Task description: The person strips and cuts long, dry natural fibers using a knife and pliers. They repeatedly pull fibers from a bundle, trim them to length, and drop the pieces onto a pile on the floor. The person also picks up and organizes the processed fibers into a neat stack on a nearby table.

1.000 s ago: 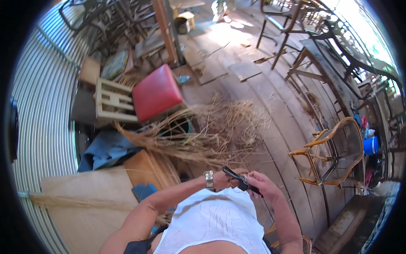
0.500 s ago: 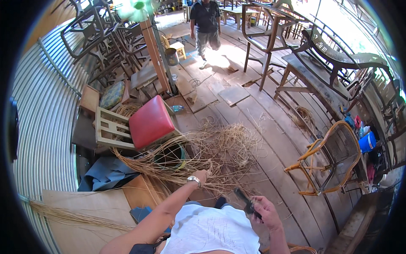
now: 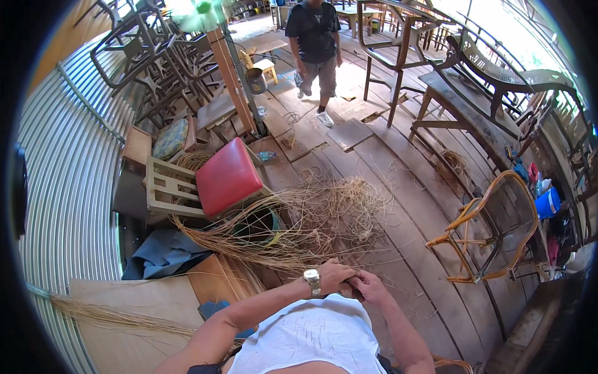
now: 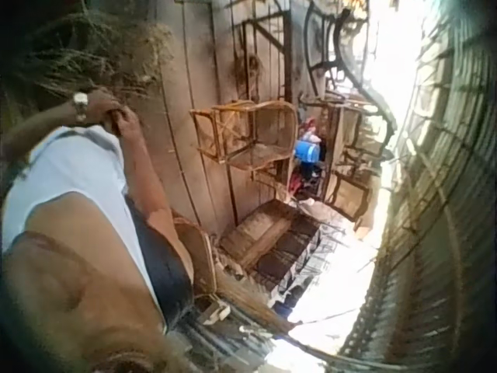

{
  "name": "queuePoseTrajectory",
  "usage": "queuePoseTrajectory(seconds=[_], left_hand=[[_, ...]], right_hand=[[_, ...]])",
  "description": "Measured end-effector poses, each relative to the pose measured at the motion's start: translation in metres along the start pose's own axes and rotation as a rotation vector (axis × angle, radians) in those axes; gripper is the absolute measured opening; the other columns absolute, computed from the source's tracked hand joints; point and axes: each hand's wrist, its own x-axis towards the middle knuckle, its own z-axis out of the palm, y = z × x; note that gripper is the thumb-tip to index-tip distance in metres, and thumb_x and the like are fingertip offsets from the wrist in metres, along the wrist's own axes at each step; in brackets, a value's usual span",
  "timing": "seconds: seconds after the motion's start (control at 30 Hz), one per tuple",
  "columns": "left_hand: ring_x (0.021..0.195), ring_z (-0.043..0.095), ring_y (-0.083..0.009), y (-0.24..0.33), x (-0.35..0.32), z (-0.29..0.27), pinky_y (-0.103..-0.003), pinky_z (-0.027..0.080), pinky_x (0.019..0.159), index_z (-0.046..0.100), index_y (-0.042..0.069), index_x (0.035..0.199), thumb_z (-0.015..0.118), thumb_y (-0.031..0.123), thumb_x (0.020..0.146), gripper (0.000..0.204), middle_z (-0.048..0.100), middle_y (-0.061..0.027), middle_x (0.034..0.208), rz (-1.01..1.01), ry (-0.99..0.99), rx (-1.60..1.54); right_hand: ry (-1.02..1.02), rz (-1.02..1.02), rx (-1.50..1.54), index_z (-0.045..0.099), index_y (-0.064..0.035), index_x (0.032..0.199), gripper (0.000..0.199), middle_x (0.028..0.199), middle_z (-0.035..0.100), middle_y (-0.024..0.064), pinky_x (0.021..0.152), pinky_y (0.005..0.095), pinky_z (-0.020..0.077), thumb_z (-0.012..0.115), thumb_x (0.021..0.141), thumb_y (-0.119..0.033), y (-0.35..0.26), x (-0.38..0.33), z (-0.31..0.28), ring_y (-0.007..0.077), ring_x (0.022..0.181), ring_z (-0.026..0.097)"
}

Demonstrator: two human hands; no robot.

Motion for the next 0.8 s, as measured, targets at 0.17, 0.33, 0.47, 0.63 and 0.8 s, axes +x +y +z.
queuePoseTrajectory(seconds=[0.17, 0.33, 0.47, 0.63, 0.8], left_hand=[[0.079, 0.067, -0.0267, -0.007, -0.025, -0.003, -0.035, 0.052, 0.069, 0.066, 0.005, 0.095, 0.076, 0.019, 0.072, 0.028, 0.069, -0.0126, 0.087, -0.115, 0.128, -0.425], [0.081, 0.067, -0.0222, -0.021, -0.042, -0.006, -0.032, 0.052, 0.075, 0.066, 0.005, 0.104, 0.071, 0.012, 0.076, 0.030, 0.069, -0.0115, 0.091, -0.141, -0.045, -0.467], [0.081, 0.067, -0.0221, -0.033, -0.050, 0.002, -0.032, 0.052, 0.074, 0.065, 0.005, 0.106, 0.066, 0.011, 0.080, 0.027, 0.069, -0.0113, 0.091, -0.081, -0.028, -0.541], [0.077, 0.064, -0.0366, -0.026, -0.047, -0.004, -0.044, 0.051, 0.069, 0.061, 0.009, 0.097, 0.057, 0.021, 0.088, 0.016, 0.067, -0.0149, 0.083, -0.148, 0.145, -0.324], [0.065, 0.061, -0.0406, -0.029, -0.038, -0.016, -0.052, 0.045, 0.057, 0.047, 0.009, 0.102, 0.048, 0.023, 0.093, 0.017, 0.062, -0.0211, 0.070, -0.367, 0.208, -0.034]], right_hand=[[-0.132, 0.054, -0.095, 0.055, -0.0077, 0.092, 0.019, 0.065, 0.059, 0.0007, 0.042, 0.0205, 0.0362, 0.059, 0.095, -0.026, 0.000, 0.006, 0.009, 0.0054, 0.048, 0.048], [-0.224, 0.096, -0.121, 0.054, -0.0083, 0.090, 0.019, 0.067, 0.059, 0.0000, 0.044, 0.0219, 0.0372, 0.058, 0.096, -0.026, 0.005, 0.008, 0.026, 0.0054, 0.050, 0.048], [-0.235, 0.029, -0.137, 0.054, -0.0076, 0.090, 0.020, 0.070, 0.060, 0.0014, 0.045, 0.0218, 0.0373, 0.057, 0.096, -0.027, 0.025, 0.011, 0.028, 0.0051, 0.051, 0.048], [-0.173, 0.114, -0.014, 0.052, -0.0068, 0.093, 0.021, 0.071, 0.061, 0.0030, 0.045, 0.0220, 0.0379, 0.058, 0.095, -0.027, -0.008, 0.001, 0.032, 0.0050, 0.051, 0.048], [-0.171, -0.016, -0.110, 0.050, -0.0056, 0.091, 0.019, 0.067, 0.060, 0.0039, 0.043, 0.0222, 0.0407, 0.057, 0.095, -0.023, -0.001, 0.009, 0.025, 0.0069, 0.051, 0.052]])
